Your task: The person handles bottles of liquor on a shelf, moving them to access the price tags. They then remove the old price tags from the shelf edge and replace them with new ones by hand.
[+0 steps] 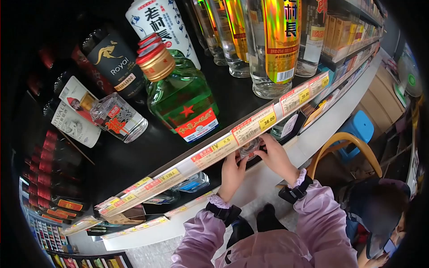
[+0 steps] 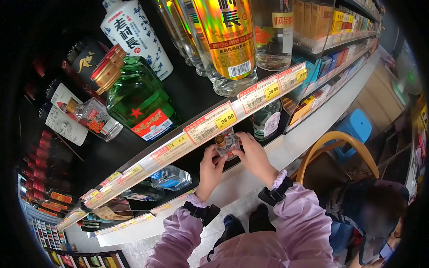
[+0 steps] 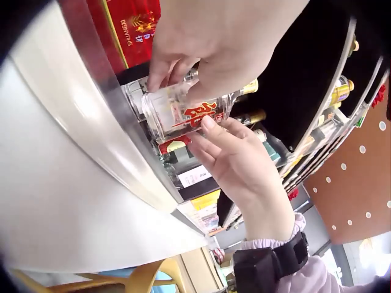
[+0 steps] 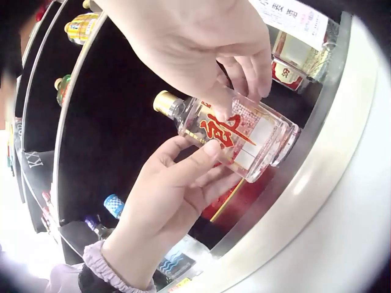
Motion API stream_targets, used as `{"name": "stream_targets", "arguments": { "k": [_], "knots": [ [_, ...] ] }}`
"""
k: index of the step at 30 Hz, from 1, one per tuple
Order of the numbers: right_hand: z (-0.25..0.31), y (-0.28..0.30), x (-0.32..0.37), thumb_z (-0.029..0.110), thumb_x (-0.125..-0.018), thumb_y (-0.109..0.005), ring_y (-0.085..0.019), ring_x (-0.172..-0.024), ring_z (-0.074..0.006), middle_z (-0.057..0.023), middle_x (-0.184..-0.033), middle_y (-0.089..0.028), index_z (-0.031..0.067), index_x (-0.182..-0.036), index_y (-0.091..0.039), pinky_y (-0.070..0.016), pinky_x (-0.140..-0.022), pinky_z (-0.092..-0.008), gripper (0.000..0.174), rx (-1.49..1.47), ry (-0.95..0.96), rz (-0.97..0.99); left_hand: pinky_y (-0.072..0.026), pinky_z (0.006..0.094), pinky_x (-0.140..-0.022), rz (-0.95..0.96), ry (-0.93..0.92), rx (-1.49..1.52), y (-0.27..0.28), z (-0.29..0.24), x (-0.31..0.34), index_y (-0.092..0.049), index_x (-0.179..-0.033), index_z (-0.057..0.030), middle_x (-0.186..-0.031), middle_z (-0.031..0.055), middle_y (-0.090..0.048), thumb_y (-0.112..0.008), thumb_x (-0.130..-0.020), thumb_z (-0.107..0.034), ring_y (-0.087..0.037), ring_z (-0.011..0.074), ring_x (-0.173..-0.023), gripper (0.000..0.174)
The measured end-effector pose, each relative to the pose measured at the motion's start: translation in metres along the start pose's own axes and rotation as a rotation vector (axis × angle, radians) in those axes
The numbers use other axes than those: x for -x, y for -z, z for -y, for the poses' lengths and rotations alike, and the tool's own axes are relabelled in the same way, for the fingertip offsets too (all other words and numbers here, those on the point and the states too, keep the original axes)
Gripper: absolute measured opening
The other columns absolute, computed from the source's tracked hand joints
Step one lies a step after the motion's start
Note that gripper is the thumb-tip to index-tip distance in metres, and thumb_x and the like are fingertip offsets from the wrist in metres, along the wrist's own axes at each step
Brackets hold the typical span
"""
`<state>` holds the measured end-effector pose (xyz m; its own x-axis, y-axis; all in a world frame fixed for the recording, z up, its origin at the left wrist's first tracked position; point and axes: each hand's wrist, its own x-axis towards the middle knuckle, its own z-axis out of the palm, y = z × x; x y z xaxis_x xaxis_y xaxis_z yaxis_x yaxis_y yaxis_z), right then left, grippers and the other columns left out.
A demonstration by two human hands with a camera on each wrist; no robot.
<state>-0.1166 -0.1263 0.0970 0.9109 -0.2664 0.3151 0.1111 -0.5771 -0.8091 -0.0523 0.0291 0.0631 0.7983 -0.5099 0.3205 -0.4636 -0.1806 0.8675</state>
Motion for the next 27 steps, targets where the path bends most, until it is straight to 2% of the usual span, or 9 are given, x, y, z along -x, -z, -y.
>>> {"name": "stream_targets", "arguments": {
  "k": [10,14,18,24,26,27],
  "knots": [
    [-0.032,-0.015,-0.016,0.002,-0.073,-0.067,-0.055,-0.097,-0.0411,-0.0231,-0.107,-0.055,-0.0038,-0.116,-0.046,-0.0465,-0.082,-0.0423,0.048,0.097,-0.039,0.002,-0.0515,0.0286,-0.078,-0.036,-0.035,-0.061,-0.015,0.036,-0.011,-0.042,-0.124,0.0031,-0.102,0.0158,-0.062,-0.061,-0.084,0.002,-0.063,0.02,-0.091,0.044],
    [-0.036,-0.014,-0.02,0.003,-0.074,-0.068,-0.056,-0.096,-0.0407,-0.023,-0.104,-0.056,-0.0034,-0.114,-0.046,-0.0473,-0.079,-0.0431,0.046,0.13,-0.003,-0.008,-0.0513,0.0291,-0.078,-0.073,-0.089,-0.164,-0.019,0.041,-0.013,-0.045,-0.121,0.0042,-0.102,0.0167,-0.063,-0.061,-0.086,0.001,-0.064,0.0208,-0.09,0.039],
    [-0.039,-0.012,-0.021,0.005,-0.076,-0.067,-0.057,-0.093,-0.0407,-0.0233,-0.1,-0.057,-0.0031,-0.111,-0.047,-0.0476,-0.077,-0.0441,0.041,0.178,0.054,-0.006,-0.0517,0.0299,-0.077,-0.049,-0.033,-0.117,-0.022,0.05,-0.014,-0.047,-0.119,0.0048,-0.102,0.0175,-0.063,-0.061,-0.086,-0.001,-0.064,0.0221,-0.09,0.036],
    [-0.054,-0.019,-0.023,0.008,-0.078,-0.067,-0.058,-0.087,-0.0428,-0.0237,-0.094,-0.059,-0.0038,-0.107,-0.048,-0.0481,-0.073,-0.0453,0.037,0.183,0.098,-0.046,-0.0513,0.0312,-0.076,-0.08,-0.099,-0.152,-0.022,0.05,-0.013,-0.05,-0.116,0.005,-0.101,0.0191,-0.062,-0.061,-0.087,-0.004,-0.064,0.0246,-0.089,0.032],
    [-0.056,-0.021,-0.025,0.009,-0.078,-0.067,-0.057,-0.086,-0.0433,-0.0244,-0.095,-0.059,-0.0041,-0.106,-0.049,-0.0481,-0.072,-0.0453,0.036,0.194,0.104,-0.053,-0.0509,0.0323,-0.073,-0.14,-0.213,-0.251,-0.023,0.053,-0.013,-0.053,-0.113,0.0046,-0.099,0.0187,-0.063,-0.062,-0.087,-0.006,-0.064,0.0241,-0.088,0.029],
    [-0.055,-0.021,-0.026,0.01,-0.078,-0.067,-0.057,-0.086,-0.0438,-0.025,-0.095,-0.059,-0.0045,-0.105,-0.05,-0.0481,-0.071,-0.0453,0.035,0.206,0.112,-0.065,-0.0509,0.0323,-0.073,-0.14,-0.207,-0.251,-0.022,0.055,-0.014,-0.053,-0.113,0.0046,-0.099,0.0187,-0.063,-0.062,-0.087,-0.006,-0.064,0.0241,-0.088,0.029]
  ]
}}
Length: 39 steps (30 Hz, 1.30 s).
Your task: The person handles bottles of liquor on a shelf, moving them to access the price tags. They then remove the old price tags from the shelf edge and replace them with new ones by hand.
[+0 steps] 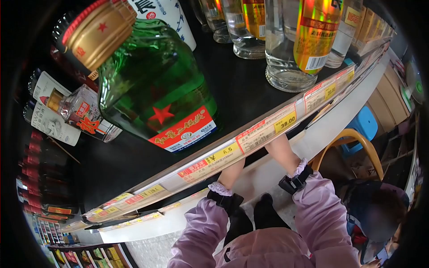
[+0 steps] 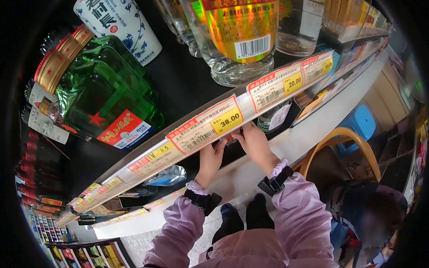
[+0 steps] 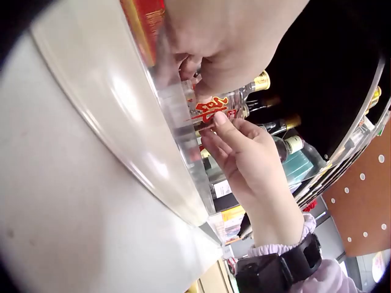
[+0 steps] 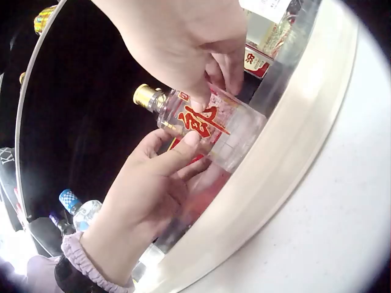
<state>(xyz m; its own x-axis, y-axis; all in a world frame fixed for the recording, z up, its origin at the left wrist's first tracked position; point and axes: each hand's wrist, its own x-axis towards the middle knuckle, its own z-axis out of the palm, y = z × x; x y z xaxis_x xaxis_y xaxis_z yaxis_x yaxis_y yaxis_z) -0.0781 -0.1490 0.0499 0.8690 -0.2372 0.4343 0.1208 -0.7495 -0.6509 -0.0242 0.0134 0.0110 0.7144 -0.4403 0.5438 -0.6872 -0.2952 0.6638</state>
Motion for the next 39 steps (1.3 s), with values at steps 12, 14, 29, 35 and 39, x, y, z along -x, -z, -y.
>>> {"name": "stream_targets", "arguments": {
  "k": [12,14,29,35,39],
  "knots": [
    [-0.001,-0.004,-0.006,0.01,-0.076,-0.069,-0.058,-0.086,-0.0427,-0.0248,-0.095,-0.059,-0.0057,-0.102,-0.054,-0.0482,-0.073,-0.0443,0.034,-0.117,-0.048,-0.04,-0.051,0.03,-0.078,0.051,-0.004,0.066,-0.012,0.04,0.007,-0.052,-0.114,0.0071,-0.105,0.0177,-0.062,-0.062,-0.088,-0.008,-0.064,0.0186,-0.095,0.031],
    [0.004,-0.003,-0.005,0.008,-0.076,-0.069,-0.058,-0.087,-0.0422,-0.0245,-0.097,-0.059,-0.0058,-0.103,-0.053,-0.0483,-0.074,-0.0437,0.035,-0.193,-0.089,-0.034,-0.0512,0.0295,-0.078,0.064,-0.013,0.07,-0.018,0.048,0.006,-0.05,-0.116,0.0078,-0.107,0.018,-0.062,-0.062,-0.088,-0.007,-0.063,0.0189,-0.096,0.034],
    [0.105,0.03,0.071,-0.001,-0.082,-0.06,-0.064,-0.081,-0.0249,-0.0132,-0.092,-0.063,-0.0001,-0.106,-0.057,-0.051,-0.071,-0.0307,0.024,-0.305,-0.146,0.061,-0.0515,0.0374,-0.069,0.308,0.135,0.166,0.136,-0.069,0.028,-0.059,-0.105,-0.0032,-0.092,0.0164,-0.063,-0.061,-0.084,-0.008,-0.064,0.0308,-0.082,0.021],
    [0.166,0.026,0.078,0.004,-0.085,-0.062,-0.065,-0.075,-0.0185,-0.0108,-0.086,-0.066,-0.0005,-0.102,-0.059,-0.0513,-0.066,-0.0276,0.018,-0.325,-0.078,0.245,-0.0519,0.0333,-0.067,0.346,0.065,0.082,0.199,-0.085,0.052,-0.061,-0.104,-0.0037,-0.091,0.0138,-0.066,-0.061,-0.085,-0.009,-0.065,0.0287,-0.079,0.019],
    [0.207,0.025,0.069,0.007,-0.085,-0.061,-0.066,-0.078,-0.0269,-0.0139,-0.089,-0.066,0.0023,-0.106,-0.058,-0.0523,-0.066,-0.0319,0.022,-0.319,0.08,0.31,-0.0522,0.037,-0.066,0.346,0.013,0.069,0.231,-0.092,0.062,-0.061,-0.103,-0.005,-0.094,0.0129,-0.065,-0.059,-0.086,-0.012,-0.064,0.0317,-0.078,0.019]
  ]
}}
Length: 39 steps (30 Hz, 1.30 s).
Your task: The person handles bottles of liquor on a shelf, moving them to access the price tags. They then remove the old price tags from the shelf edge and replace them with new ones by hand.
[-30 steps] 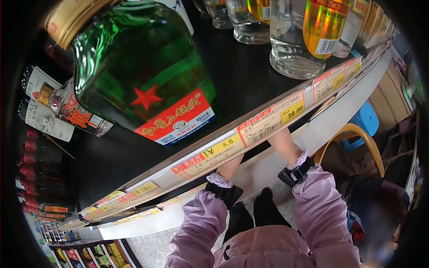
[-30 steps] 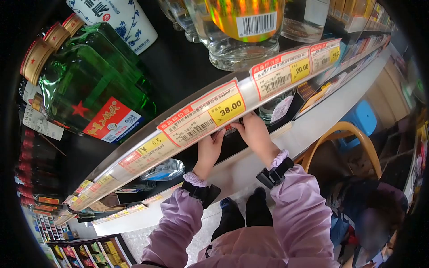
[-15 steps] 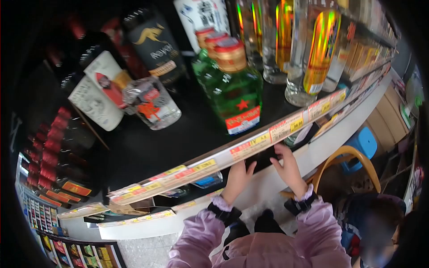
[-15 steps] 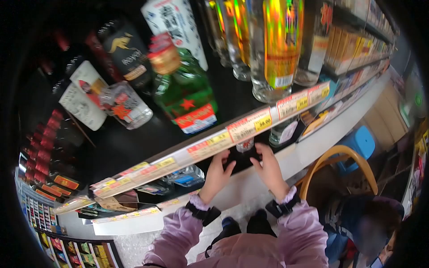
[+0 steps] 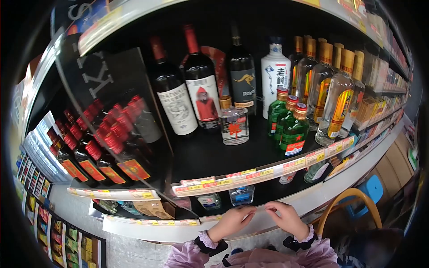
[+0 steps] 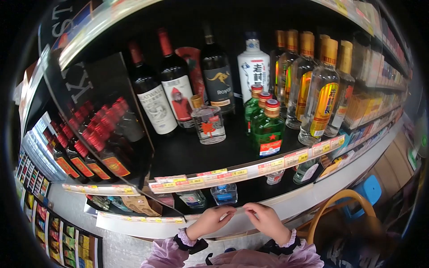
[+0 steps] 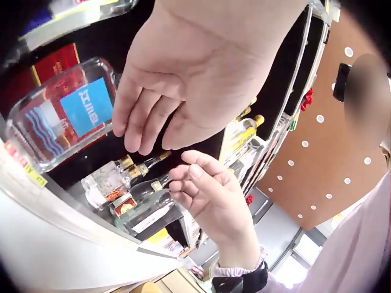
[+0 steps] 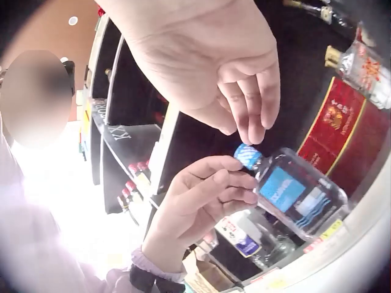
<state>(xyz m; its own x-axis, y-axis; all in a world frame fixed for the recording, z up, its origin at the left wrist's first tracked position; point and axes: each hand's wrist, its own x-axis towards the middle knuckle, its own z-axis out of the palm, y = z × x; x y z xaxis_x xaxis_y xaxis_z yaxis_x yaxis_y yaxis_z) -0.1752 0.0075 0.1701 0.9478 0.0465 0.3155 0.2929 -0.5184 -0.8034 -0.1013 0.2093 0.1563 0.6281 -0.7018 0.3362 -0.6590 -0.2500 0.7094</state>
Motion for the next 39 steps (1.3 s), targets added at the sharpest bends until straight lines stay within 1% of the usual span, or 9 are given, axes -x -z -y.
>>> {"name": "stream_targets", "arguments": {
  "k": [5,11,20,26,30,34,35,37,39],
  "knots": [
    [0.04,-0.008,-0.012,0.008,-0.084,-0.061,-0.066,-0.077,-0.0271,-0.0121,-0.089,-0.066,0.0044,-0.105,-0.059,-0.0523,-0.066,-0.0322,0.021,0.015,0.115,0.082,-0.0522,0.0381,-0.067,0.03,-0.051,-0.075,0.034,-0.018,0.021,-0.061,-0.104,-0.0057,-0.096,0.0135,-0.064,-0.06,-0.085,-0.012,-0.064,0.0325,-0.078,0.02],
    [0.065,-0.01,-0.014,0.008,-0.083,-0.062,-0.065,-0.078,-0.0271,-0.0112,-0.092,-0.066,0.0057,-0.104,-0.06,-0.0519,-0.066,-0.0329,0.02,0.035,0.213,0.118,-0.0517,0.0373,-0.068,-0.058,-0.171,-0.113,0.068,-0.043,0.035,-0.061,-0.102,-0.0043,-0.094,0.0121,-0.064,-0.061,-0.082,-0.008,-0.063,0.031,-0.081,0.02],
    [0.09,0.0,-0.035,0.007,-0.082,-0.064,-0.064,-0.076,-0.0282,-0.0112,-0.09,-0.066,0.0046,-0.101,-0.061,-0.0504,-0.065,-0.0344,0.019,0.112,0.398,0.043,-0.05,0.0369,-0.066,-0.102,-0.237,-0.21,0.11,-0.076,0.032,-0.061,-0.099,-0.0016,-0.091,0.0121,-0.062,-0.061,-0.081,-0.007,-0.062,0.0306,-0.079,0.019],
    [0.115,0.009,-0.058,0.008,-0.082,-0.064,-0.064,-0.077,-0.0291,-0.0113,-0.089,-0.065,0.005,-0.101,-0.06,-0.05,-0.066,-0.0363,0.02,0.174,0.517,0.012,-0.0507,0.0361,-0.071,-0.18,-0.367,-0.287,0.134,-0.095,0.014,-0.061,-0.1,-0.0011,-0.094,0.0137,-0.063,-0.065,-0.08,-0.005,-0.063,0.0306,-0.084,0.02],
    [0.126,0.018,-0.079,0.008,-0.083,-0.063,-0.065,-0.079,-0.0288,-0.013,-0.089,-0.065,0.0034,-0.103,-0.058,-0.0513,-0.066,-0.0348,0.021,0.186,0.575,-0.03,-0.0509,0.0354,-0.073,-0.206,-0.372,-0.293,0.146,-0.102,-0.003,-0.062,-0.1,-0.0008,-0.094,0.0136,-0.063,-0.064,-0.081,-0.004,-0.063,0.0318,-0.085,0.019],
    [0.135,0.031,-0.104,0.003,-0.084,-0.061,-0.066,-0.079,-0.0223,-0.0126,-0.088,-0.065,0.0004,-0.106,-0.057,-0.0523,-0.068,-0.031,0.022,0.087,0.539,-0.055,-0.0518,0.0311,-0.076,-0.278,-0.308,-0.155,0.156,-0.109,-0.028,-0.061,-0.103,0.0019,-0.095,0.0134,-0.064,-0.062,-0.083,-0.001,-0.065,0.024,-0.086,0.02],
    [0.136,0.034,-0.112,0.003,-0.084,-0.061,-0.065,-0.08,-0.0218,-0.0122,-0.089,-0.064,0.0005,-0.107,-0.056,-0.0519,-0.068,-0.0304,0.023,0.066,0.558,-0.075,-0.0515,0.029,-0.079,-0.27,-0.248,-0.093,0.158,-0.108,-0.035,-0.058,-0.108,0.0029,-0.097,0.0125,-0.064,-0.061,-0.084,0.0,-0.064,0.018,-0.089,0.025],
    [0.135,0.038,-0.129,0.003,-0.083,-0.062,-0.064,-0.082,-0.0209,-0.011,-0.093,-0.063,0.0011,-0.109,-0.055,-0.051,-0.071,-0.0298,0.027,0.068,0.579,-0.139,-0.0513,0.0288,-0.079,-0.312,-0.222,-0.071,0.16,-0.105,-0.051,-0.056,-0.111,0.0028,-0.1,0.0125,-0.063,-0.06,-0.084,0.0,-0.064,0.0173,-0.09,0.028],
    [0.137,0.043,-0.142,0.003,-0.08,-0.065,-0.061,-0.093,-0.0232,-0.0127,-0.102,-0.061,0.0004,-0.111,-0.054,-0.0485,-0.081,-0.032,0.034,0.11,0.555,-0.213,-0.0508,0.0286,-0.08,-0.353,-0.135,-0.028,0.165,-0.097,-0.067,-0.048,-0.122,0.0017,-0.108,0.0136,-0.06,-0.061,-0.084,-0.001,-0.062,0.0181,-0.093,0.04]
  ]
}}
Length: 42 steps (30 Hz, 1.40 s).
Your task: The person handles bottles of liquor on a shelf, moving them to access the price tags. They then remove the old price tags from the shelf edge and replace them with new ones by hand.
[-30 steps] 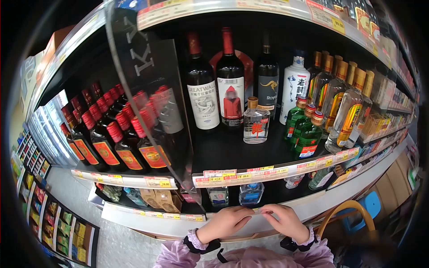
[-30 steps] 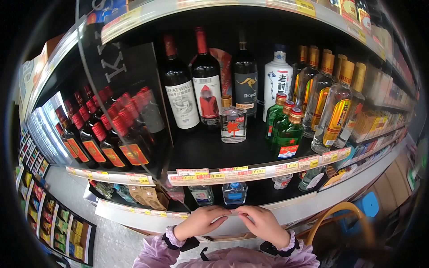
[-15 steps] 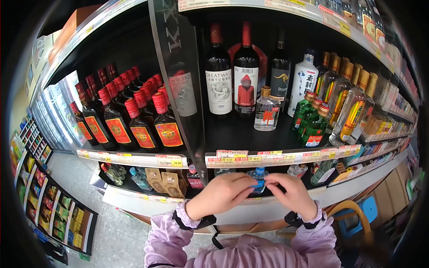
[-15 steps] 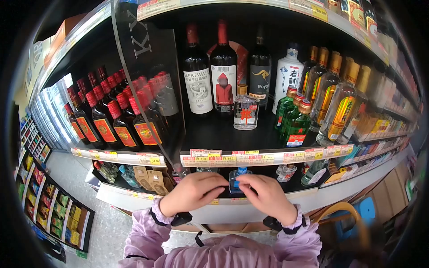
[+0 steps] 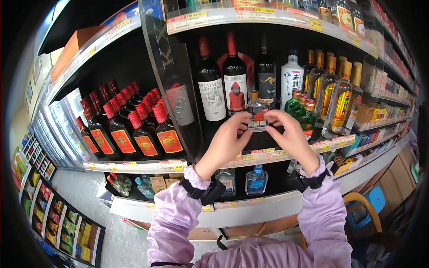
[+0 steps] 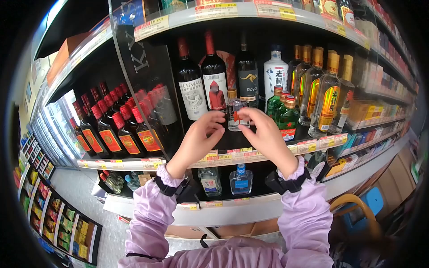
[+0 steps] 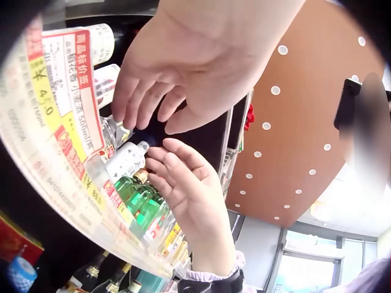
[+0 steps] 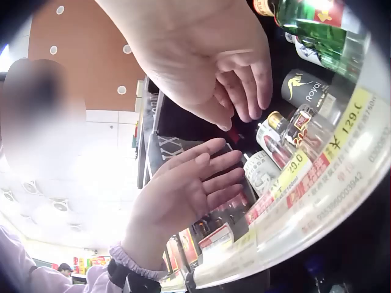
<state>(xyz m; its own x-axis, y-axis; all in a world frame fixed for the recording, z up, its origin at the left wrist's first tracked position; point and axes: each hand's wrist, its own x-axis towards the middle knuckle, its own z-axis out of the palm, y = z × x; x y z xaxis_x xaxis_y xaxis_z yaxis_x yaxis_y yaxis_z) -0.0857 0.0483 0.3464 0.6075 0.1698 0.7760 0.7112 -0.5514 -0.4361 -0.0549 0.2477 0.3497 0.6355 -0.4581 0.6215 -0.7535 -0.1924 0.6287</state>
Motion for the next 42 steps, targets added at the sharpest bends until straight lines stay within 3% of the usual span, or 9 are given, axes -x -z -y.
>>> {"name": "stream_targets", "arguments": {
  "k": [2,5,9,11,17,19,27,30,42],
  "knots": [
    [-0.007,-0.001,-0.008,0.003,-0.079,-0.066,-0.059,-0.1,-0.0243,-0.0138,-0.108,-0.059,-0.0002,-0.114,-0.053,-0.0467,-0.086,-0.0327,0.037,0.058,0.01,-0.029,-0.0509,0.029,-0.08,-0.052,0.03,-0.025,-0.004,0.011,-0.014,-0.046,-0.123,0.0018,-0.111,0.0145,-0.059,-0.062,-0.084,-0.002,-0.062,0.0191,-0.094,0.042],
    [-0.02,-0.006,-0.019,0.004,-0.074,-0.068,-0.049,-0.112,-0.0395,-0.022,-0.12,-0.048,-0.0032,-0.122,-0.042,-0.0402,-0.096,-0.0385,0.056,0.212,0.056,-0.16,-0.0508,0.0303,-0.08,-0.095,0.062,-0.049,-0.009,0.031,-0.033,-0.041,-0.126,0.004,-0.117,0.0183,-0.055,-0.066,-0.083,-0.006,-0.061,0.0215,-0.095,0.051],
    [-0.043,-0.018,-0.025,0.009,-0.076,-0.069,-0.042,-0.124,-0.0387,-0.027,-0.131,-0.041,-0.0067,-0.132,-0.031,-0.0341,-0.104,-0.0361,0.069,0.191,-0.107,-0.102,-0.0488,0.0384,-0.085,-0.119,0.103,-0.174,-0.021,0.042,-0.048,-0.039,-0.126,0.011,-0.114,0.0301,-0.055,-0.07,-0.077,-0.014,-0.06,0.0372,-0.101,0.063],
    [-0.051,-0.025,-0.025,0.01,-0.076,-0.069,-0.039,-0.125,-0.0401,-0.0288,-0.133,-0.039,-0.009,-0.132,-0.03,-0.0333,-0.105,-0.0368,0.071,0.204,-0.122,-0.103,-0.0504,0.0321,-0.079,-0.105,0.102,-0.299,-0.025,0.056,-0.057,-0.039,-0.127,0.0094,-0.111,0.0226,-0.057,-0.072,-0.077,-0.014,-0.061,0.0245,-0.092,0.065],
    [-0.067,-0.031,-0.03,0.012,-0.076,-0.07,-0.044,-0.122,-0.0403,-0.0322,-0.127,-0.044,-0.0124,-0.131,-0.029,-0.0372,-0.101,-0.0366,0.073,0.155,-0.217,-0.081,-0.051,0.0315,-0.076,-0.04,0.176,-0.238,-0.029,0.065,-0.069,-0.036,-0.128,0.0094,-0.111,0.0205,-0.057,-0.071,-0.077,-0.009,-0.062,0.0226,-0.09,0.064],
    [-0.071,-0.032,-0.034,0.011,-0.076,-0.07,-0.049,-0.117,-0.0394,-0.0317,-0.124,-0.047,-0.0127,-0.13,-0.031,-0.0405,-0.097,-0.0363,0.071,0.061,-0.211,-0.056,-0.0486,0.0358,-0.081,-0.069,0.158,-0.085,-0.033,0.074,-0.07,-0.046,-0.113,0.0103,-0.101,0.0265,-0.06,-0.069,-0.074,-0.008,-0.062,0.0353,-0.096,0.049],
    [-0.076,-0.04,-0.035,0.002,-0.08,-0.063,-0.054,-0.107,-0.0398,-0.0288,-0.116,-0.049,-0.0121,-0.129,-0.032,-0.0433,-0.093,-0.0386,0.06,0.047,-0.316,0.017,-0.0467,0.0348,-0.07,-0.022,0.133,-0.197,-0.039,0.08,-0.074,-0.048,-0.111,0.007,-0.086,0.0152,-0.057,-0.069,-0.073,-0.009,-0.058,0.0274,-0.079,0.046],
    [-0.082,-0.044,-0.03,0.002,-0.077,-0.064,-0.051,-0.102,-0.0469,-0.0313,-0.109,-0.049,-0.0082,-0.116,-0.038,-0.0453,-0.086,-0.0438,0.047,0.064,-0.188,-0.036,-0.0434,0.0269,-0.067,-0.041,0.19,-0.185,-0.04,0.078,-0.074,-0.049,-0.106,0.0066,-0.085,0.006,-0.054,-0.071,-0.074,-0.004,-0.05,0.0136,-0.077,0.041],
    [-0.053,-0.03,-0.03,0.003,-0.08,-0.061,-0.05,-0.107,-0.0407,-0.0244,-0.112,-0.05,-0.0079,-0.116,-0.042,-0.0439,-0.088,-0.0406,0.043,-0.005,-0.03,-0.128,-0.0424,0.0263,-0.063,-0.137,0.026,0.052,-0.031,0.066,-0.064,-0.044,-0.114,0.0024,-0.085,0.0049,-0.054,-0.068,-0.078,0.002,-0.049,0.0117,-0.071,0.042]
  ]
}}
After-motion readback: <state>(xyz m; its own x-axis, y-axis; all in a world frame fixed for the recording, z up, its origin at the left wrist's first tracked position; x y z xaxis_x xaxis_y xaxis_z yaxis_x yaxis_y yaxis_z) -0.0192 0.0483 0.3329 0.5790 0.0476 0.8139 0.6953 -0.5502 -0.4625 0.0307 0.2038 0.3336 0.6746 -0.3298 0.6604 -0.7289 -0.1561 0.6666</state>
